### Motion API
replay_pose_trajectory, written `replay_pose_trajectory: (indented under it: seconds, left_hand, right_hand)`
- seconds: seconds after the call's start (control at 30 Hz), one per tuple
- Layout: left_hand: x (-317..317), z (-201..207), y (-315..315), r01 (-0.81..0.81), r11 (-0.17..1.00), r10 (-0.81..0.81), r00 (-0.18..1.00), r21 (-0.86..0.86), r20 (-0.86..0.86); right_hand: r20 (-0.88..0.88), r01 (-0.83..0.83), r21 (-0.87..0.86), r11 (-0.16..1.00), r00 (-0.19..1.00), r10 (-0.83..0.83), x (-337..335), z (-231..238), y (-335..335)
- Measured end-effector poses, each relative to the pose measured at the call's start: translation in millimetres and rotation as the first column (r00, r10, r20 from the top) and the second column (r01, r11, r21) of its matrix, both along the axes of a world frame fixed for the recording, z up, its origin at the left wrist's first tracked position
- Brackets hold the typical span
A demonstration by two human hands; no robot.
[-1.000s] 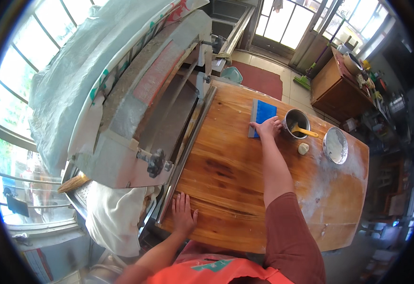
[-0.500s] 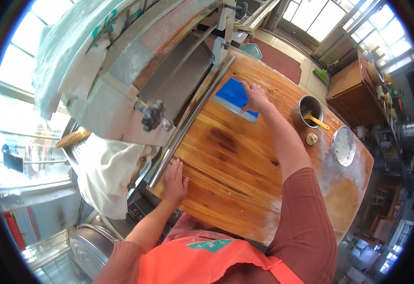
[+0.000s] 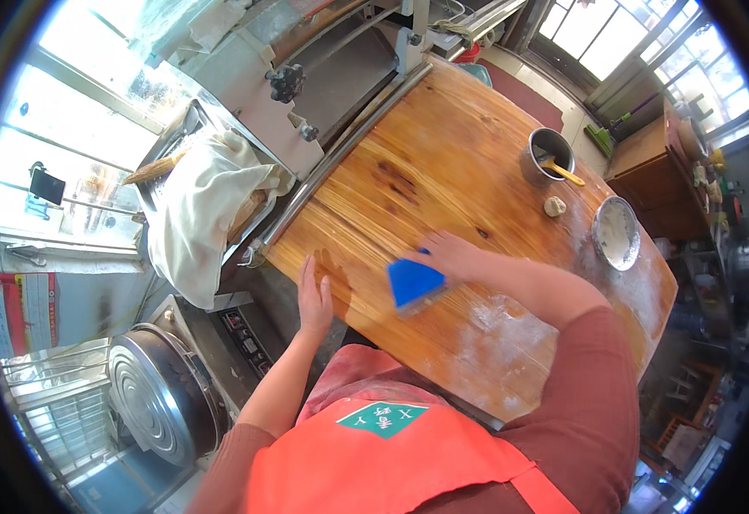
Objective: The person rolls dough into thin sheets on a wooden table, cooks them on a flat griddle, and stacks the finished sheets. They also scrape flour from the table into a bowl and brush oil onto the griddle between batches.
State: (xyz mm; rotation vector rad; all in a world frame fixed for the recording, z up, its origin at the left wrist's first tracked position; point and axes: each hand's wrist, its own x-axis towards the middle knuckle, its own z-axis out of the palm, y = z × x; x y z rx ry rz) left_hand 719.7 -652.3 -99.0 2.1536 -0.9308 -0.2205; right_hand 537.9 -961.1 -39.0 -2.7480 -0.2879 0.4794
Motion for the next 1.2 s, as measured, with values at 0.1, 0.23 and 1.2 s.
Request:
replay_pose_trajectory:
  seconds: [0.1, 0.23, 1.2]
  left_hand:
    - [-14, 13, 35, -0.063, 0.998, 0.063, 0.998, 0.001, -0.002]
    - [-17, 31, 59, -0.118, 0.993, 0.118, 0.993, 0.021, -0.015]
    - [167, -32, 30, 0.133, 0.986, -0.116, 0.980, 0.099, -0.163]
  right_hand:
    - [-0.095, 0.156, -0.035, 0.987, 0.983, -0.159, -96, 27, -5]
    - [0.023, 0.561, 0.074, 0.825, 0.826, -0.564, -152, 45, -15]
    - [-0.054, 0.816, 0.515, -0.263, -0.275, -0.960, -169, 13, 363]
